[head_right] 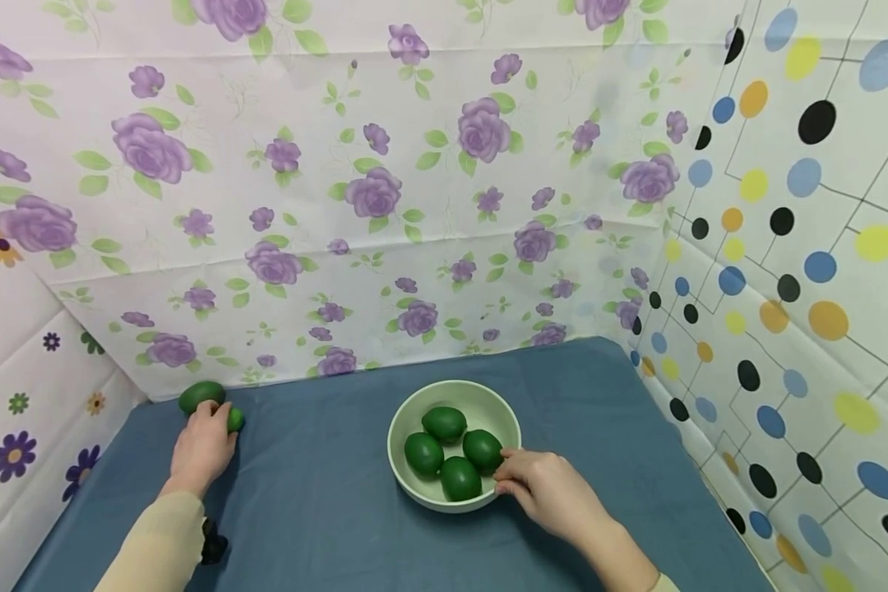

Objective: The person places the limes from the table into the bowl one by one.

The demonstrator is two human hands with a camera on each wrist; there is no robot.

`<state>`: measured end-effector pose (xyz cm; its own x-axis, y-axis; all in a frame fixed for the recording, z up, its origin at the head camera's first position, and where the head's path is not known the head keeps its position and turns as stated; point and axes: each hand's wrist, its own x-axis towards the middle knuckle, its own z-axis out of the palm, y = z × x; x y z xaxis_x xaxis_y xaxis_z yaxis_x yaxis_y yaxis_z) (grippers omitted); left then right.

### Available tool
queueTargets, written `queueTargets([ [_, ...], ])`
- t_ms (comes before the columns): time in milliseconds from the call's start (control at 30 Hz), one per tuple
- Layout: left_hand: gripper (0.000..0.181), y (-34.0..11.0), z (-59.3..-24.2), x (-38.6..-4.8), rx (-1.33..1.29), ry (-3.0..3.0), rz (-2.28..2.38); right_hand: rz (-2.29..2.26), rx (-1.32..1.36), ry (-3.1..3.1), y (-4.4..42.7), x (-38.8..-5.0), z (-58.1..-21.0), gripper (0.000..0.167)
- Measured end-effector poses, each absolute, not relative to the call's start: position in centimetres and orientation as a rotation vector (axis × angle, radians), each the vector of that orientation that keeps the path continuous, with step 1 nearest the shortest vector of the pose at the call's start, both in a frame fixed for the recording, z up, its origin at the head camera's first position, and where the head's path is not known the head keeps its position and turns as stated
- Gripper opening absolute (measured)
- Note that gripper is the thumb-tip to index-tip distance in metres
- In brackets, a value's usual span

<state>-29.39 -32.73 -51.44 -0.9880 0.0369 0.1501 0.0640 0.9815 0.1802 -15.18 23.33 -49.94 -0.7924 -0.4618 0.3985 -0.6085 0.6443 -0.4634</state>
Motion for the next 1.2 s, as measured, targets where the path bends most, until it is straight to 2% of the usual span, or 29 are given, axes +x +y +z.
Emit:
queueTargets([
  [333,0.058,-32.8,-51.4,-29.2,-0.013,-3.029,-0.34,0.864,0.863,-2.631,23.3,-15.2,-49.9,0.012],
  [1200,0.057,-30.8,-51.0,-28.7,-0.11,-2.901,-0.379,0.85,0.857,-2.626,23.2,-15.1,-49.9,0.011],
])
